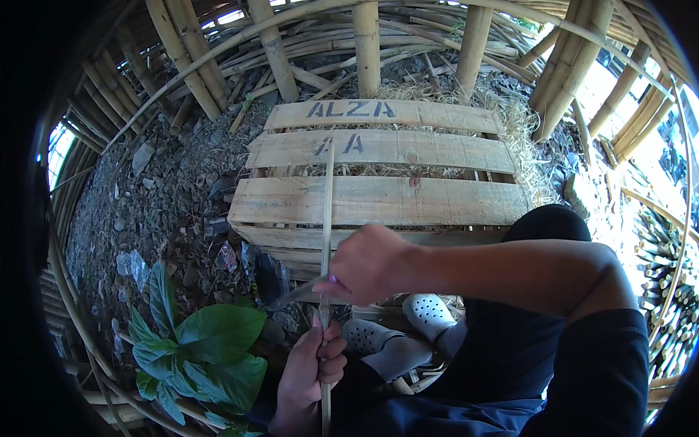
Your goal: The person holds a wooden stick with one hand and scrapes along its surface with a knife.
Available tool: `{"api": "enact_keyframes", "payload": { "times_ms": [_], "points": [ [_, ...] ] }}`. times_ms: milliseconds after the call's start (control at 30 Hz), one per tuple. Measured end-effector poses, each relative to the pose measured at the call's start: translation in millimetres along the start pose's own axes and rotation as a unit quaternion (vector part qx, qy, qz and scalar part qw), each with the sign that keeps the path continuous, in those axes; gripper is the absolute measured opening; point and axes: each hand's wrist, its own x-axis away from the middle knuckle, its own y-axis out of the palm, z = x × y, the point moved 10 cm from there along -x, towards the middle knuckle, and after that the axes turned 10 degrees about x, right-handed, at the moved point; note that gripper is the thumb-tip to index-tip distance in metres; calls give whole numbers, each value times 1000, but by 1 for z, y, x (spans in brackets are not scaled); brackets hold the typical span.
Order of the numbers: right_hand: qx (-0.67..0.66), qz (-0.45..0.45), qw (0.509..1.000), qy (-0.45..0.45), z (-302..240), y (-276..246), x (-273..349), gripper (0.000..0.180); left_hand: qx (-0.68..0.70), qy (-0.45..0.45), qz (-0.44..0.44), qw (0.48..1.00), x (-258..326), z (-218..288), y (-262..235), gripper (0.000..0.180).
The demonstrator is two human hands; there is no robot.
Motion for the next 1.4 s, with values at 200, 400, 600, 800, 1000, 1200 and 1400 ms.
{"api": "enact_keyframes", "payload": {
  "times_ms": [200,400,600,800,1000,1200,1400],
  "points": [
    [-10,36,996,83,41,-1,-6,61,0,14,-10,1000,1,5,5,34],
    [-7,24,996,90,54,-12,-5,61,16,23,-6,1000,5,10,2,34],
    [-13,43,999,19,19,-6,0,64,7,8,-4,1000,5,3,2,34],
    [9,19,998,62,29,0,-3,66,-13,21,-5,1000,2,5,5,34],
    [9,-4,987,161,80,-7,-8,62,-4,12,-9,1000,7,2,6,34],
    [-9,37,999,-16,8,-4,1,66,-8,-6,-16,1000,4,0,2,35],
    [27,43,996,79,50,-6,-6,61,-6,25,-14,1000,4,9,5,33]
  ]
}}
